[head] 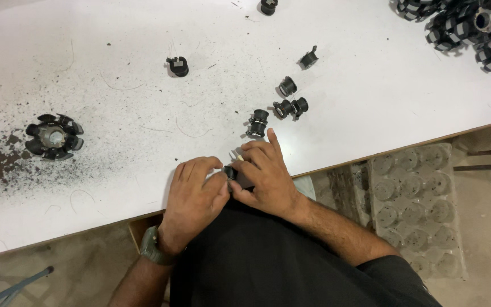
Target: The person sits at a white workbench assembling small black omni wheels. They pick up a wheel hub, press black roller pieces into the hub's slots by hand, set the finished wheel aside, and take the next hub, repeating the assembly across many wheels.
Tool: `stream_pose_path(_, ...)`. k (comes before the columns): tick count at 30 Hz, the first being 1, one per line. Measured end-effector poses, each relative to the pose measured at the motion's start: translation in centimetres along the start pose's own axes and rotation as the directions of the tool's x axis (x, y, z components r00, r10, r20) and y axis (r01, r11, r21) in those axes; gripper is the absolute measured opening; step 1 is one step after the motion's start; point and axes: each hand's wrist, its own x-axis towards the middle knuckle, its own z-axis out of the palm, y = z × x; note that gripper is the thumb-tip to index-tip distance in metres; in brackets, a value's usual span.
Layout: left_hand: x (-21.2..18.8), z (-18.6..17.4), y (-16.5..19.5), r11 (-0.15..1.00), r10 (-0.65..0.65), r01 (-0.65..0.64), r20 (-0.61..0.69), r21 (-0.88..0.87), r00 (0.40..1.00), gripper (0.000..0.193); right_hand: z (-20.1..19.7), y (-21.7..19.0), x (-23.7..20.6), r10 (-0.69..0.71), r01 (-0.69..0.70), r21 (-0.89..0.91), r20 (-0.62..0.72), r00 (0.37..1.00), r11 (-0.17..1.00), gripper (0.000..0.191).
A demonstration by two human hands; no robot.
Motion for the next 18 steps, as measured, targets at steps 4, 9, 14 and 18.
stream_pose_path(4,0.5,0.1,-0.1,0.960,-0.211,0.211,0.023,-0.185,0.977,0.015,-0.4,0.2,0.1,-0.017,0.017,0.006,0.021,1.000,1.000,0.036)
stream_pose_path(9,0.5,-0.2,-0.1,0.848,-0.415,0.443,0.155,-0.291,0.897,0.007,-0.4,0.3,-0.1,0.018,-0.018,0.003,0.019,1.000,1.000,0.037)
stream_pose_path(14,0.1,0.8,0.3,0.816,-0.506,0.521,0.127,-0.250,0.853,0.012,-0.1,0.3,-0.8,-0.010,0.019,0.066,-0.128,0.992,0.998,0.032)
stream_pose_path(18,-0.4,1.7,0.3,0.882,-0.393,0.371,-0.019,-0.289,0.919,0.015,0.7,-0.6,-2.3,-0.074,0.115,0.198,-0.202,0.977,0.973,0.035)
